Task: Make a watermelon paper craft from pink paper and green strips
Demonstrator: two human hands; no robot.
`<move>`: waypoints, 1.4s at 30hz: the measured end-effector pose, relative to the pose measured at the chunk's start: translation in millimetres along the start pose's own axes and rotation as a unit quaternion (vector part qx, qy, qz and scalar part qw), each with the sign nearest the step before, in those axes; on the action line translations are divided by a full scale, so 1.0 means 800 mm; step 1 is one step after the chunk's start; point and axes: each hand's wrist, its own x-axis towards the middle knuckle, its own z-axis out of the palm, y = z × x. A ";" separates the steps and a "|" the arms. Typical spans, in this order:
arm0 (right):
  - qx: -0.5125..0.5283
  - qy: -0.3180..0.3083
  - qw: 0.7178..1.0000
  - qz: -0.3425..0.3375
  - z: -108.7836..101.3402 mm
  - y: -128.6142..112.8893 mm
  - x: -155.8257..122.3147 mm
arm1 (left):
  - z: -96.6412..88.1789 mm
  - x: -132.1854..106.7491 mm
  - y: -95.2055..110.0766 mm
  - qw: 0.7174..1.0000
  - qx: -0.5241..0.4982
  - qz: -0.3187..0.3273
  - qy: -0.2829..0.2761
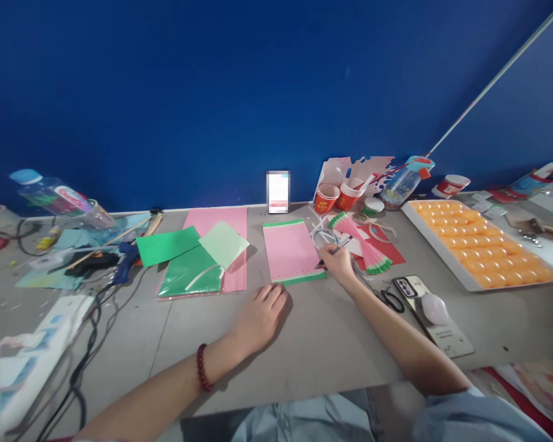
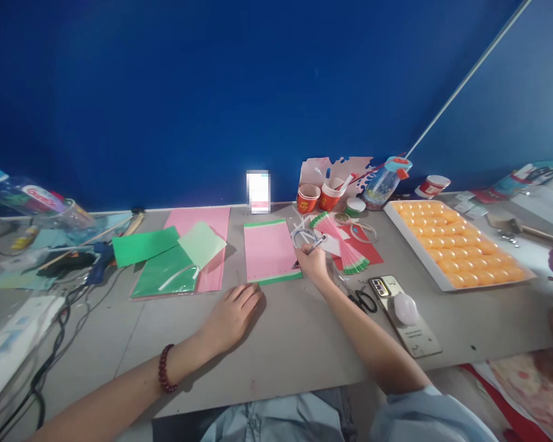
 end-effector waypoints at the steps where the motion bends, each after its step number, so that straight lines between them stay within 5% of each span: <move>1: -0.001 -0.002 1.000 0.000 0.000 0.000 0.000 | 0.000 0.000 0.000 1.000 -0.001 0.001 0.001; 42: -0.041 0.019 0.999 0.013 -0.012 -0.007 0.006 | -0.001 0.000 0.001 1.000 -0.002 0.001 0.007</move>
